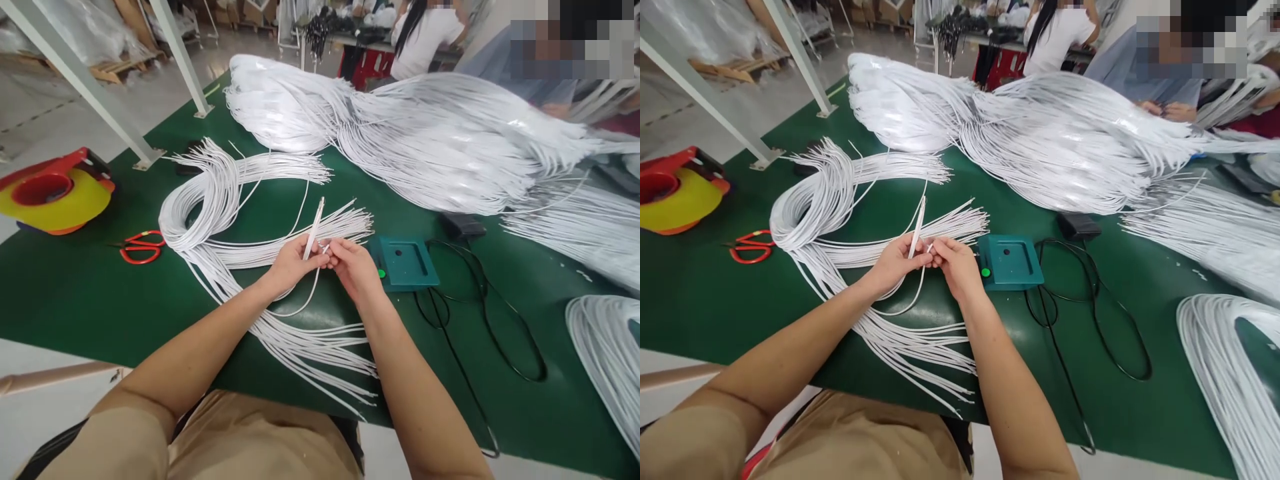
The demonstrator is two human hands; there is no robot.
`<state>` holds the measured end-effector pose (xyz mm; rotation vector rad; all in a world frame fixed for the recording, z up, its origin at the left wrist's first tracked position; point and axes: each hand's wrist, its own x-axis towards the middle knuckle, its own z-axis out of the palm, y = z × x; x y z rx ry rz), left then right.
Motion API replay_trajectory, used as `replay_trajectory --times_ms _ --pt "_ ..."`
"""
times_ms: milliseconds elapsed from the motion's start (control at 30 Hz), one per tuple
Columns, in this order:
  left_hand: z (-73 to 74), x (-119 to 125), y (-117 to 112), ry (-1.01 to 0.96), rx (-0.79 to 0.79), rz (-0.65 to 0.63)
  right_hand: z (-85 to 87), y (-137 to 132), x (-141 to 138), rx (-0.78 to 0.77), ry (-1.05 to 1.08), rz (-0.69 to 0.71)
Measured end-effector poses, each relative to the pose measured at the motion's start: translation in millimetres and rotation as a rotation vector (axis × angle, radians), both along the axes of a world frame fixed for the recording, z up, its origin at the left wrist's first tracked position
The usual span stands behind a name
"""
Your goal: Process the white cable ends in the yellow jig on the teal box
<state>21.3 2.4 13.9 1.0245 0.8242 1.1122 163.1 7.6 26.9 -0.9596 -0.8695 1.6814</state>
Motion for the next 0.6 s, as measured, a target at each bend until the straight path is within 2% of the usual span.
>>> replay_trajectory --times_ms 100,200,400,600 --pt "-4.5 -2.8 0.2 0.043 0.016 0.030 0.5 0.6 1.6 -0.069 0.081 0.055" --pt "-7.0 -4.9 0.3 0.124 0.045 0.068 1.3 -0.1 2.9 -0.059 0.094 0.067" --pt "-1.3 -4.2 -0.8 0.108 0.083 0.105 3.5 -4.9 -0.2 0.021 0.056 0.004" --pt "1.1 -7.1 -2.3 0.190 0.082 0.149 6.0 -7.4 -4.9 -0.081 0.147 0.039"
